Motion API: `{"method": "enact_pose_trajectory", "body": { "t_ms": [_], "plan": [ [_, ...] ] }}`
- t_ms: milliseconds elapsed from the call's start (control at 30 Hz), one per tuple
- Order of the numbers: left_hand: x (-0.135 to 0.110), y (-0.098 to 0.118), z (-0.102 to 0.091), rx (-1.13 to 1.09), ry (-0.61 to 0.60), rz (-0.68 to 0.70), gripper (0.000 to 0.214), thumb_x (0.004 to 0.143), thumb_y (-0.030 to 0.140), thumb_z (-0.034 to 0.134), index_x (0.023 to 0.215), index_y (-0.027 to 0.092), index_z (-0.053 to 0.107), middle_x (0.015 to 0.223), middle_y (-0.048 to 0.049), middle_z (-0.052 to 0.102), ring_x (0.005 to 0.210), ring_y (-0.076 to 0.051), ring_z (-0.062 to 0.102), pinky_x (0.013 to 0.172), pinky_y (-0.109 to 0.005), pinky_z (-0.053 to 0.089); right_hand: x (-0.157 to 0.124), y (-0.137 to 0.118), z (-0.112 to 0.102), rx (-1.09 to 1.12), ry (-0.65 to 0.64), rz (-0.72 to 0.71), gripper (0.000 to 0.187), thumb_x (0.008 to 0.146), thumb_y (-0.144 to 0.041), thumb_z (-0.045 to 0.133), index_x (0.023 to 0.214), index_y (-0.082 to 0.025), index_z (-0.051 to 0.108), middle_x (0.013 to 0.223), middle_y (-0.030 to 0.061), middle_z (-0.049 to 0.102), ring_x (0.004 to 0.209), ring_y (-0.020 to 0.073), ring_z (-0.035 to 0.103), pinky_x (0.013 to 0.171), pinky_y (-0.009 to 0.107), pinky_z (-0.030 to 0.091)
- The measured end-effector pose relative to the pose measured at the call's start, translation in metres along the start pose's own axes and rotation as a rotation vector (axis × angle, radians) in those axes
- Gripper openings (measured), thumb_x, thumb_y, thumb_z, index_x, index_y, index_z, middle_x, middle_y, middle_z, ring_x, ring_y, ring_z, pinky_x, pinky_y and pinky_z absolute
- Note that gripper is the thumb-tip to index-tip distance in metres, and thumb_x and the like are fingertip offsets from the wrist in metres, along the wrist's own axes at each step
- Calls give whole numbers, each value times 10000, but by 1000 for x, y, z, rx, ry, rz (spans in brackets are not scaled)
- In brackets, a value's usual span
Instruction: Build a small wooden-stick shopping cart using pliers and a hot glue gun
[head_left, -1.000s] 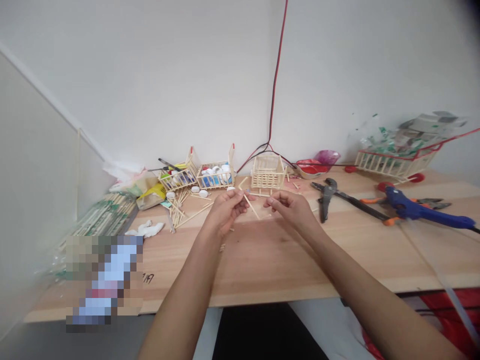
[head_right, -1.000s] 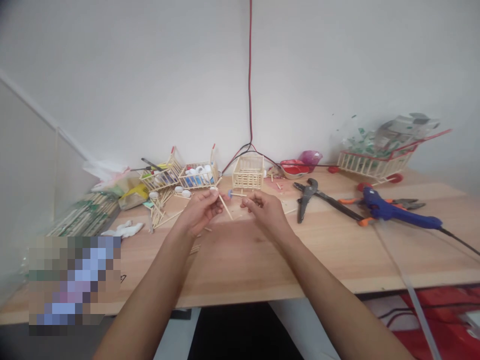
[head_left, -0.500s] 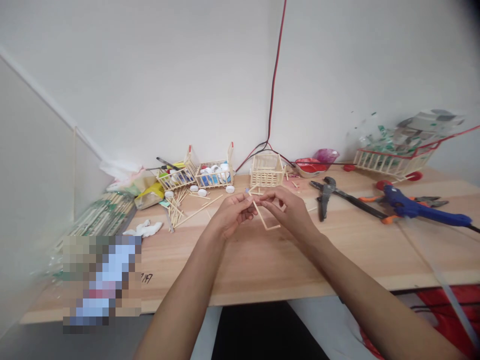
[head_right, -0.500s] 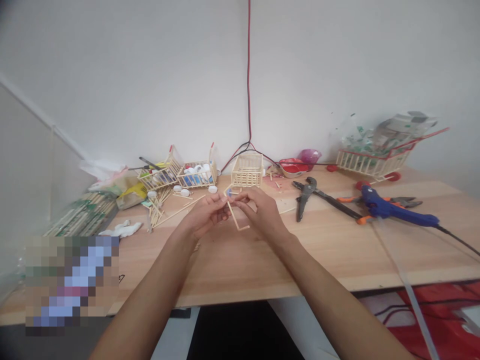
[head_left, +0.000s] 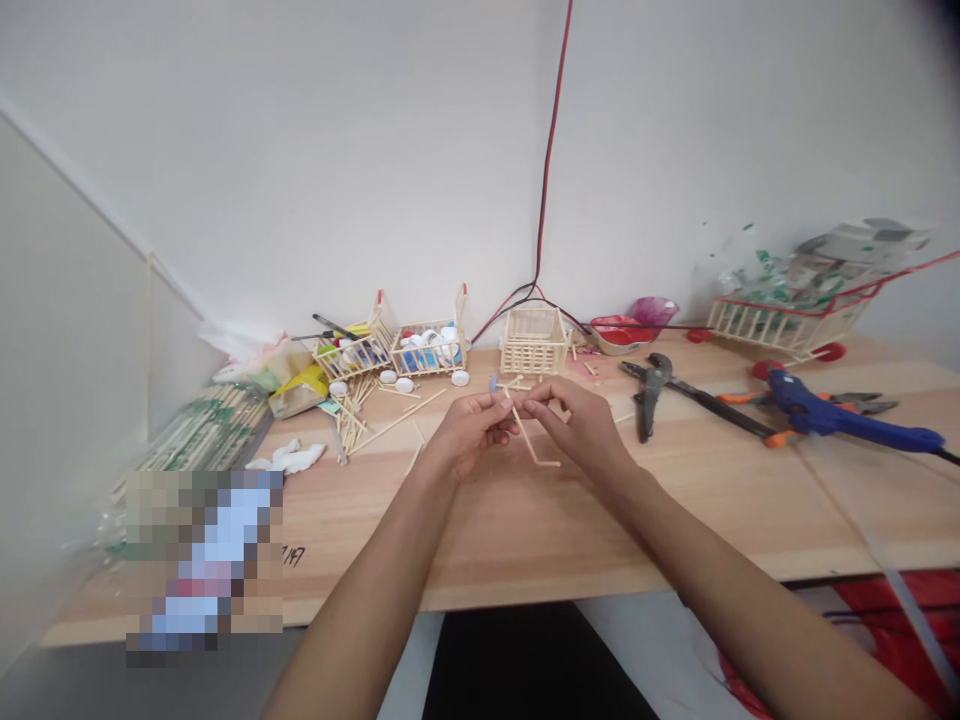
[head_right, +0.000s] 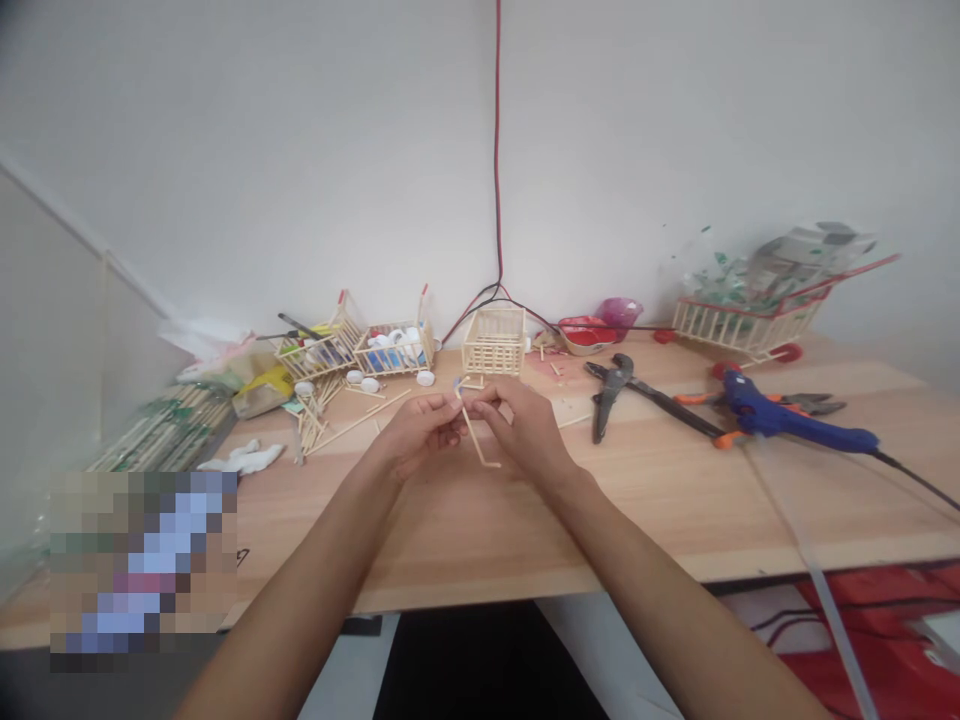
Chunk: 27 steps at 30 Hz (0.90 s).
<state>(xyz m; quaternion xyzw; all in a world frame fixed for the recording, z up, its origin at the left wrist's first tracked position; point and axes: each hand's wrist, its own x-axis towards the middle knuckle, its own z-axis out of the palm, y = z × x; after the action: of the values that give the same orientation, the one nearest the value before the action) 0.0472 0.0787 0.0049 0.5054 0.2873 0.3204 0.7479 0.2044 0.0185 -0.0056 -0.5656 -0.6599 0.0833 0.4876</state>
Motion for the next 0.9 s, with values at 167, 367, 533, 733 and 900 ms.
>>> {"method": "enact_pose_trajectory", "body": {
  "t_ms": [167,367,533,733,900],
  "plan": [
    [0,-1,1,22,7,21,377,584,407,815,798,112,718,685,-60,657,577,-85,544,507,-188,360,0,1,1,44,1,78,130,865,-299,548,791,-210,606,777,19,694,684,160,565,635,273,382],
    [-2,-2,3,64,11,50,366,628,421,789,829,120,733,766,-74,677,585,-69,514,516,-185,346,1,6,3,146,-5,156,162,861,-335,532,773,-202,561,726,13,661,652,148,547,619,264,376],
    [-2,0,2,41,-16,14,372,617,423,796,830,127,723,759,-52,658,565,-64,507,512,-186,354,4,13,4,351,-88,170,207,843,-375,550,750,-191,530,729,4,588,678,137,530,646,257,399],
    [-4,3,-1,37,-111,-27,344,631,402,796,790,117,689,725,-30,621,546,-54,492,528,-187,372,5,15,5,399,-201,167,243,879,-409,492,778,-189,519,707,5,569,671,135,504,651,263,396],
    [-5,5,0,-4,-178,-48,334,672,398,776,819,119,665,707,-14,600,541,-49,496,526,-181,375,4,14,6,336,-118,202,277,914,-369,410,695,-206,455,617,-26,480,588,119,434,584,253,353]
  ]
}}
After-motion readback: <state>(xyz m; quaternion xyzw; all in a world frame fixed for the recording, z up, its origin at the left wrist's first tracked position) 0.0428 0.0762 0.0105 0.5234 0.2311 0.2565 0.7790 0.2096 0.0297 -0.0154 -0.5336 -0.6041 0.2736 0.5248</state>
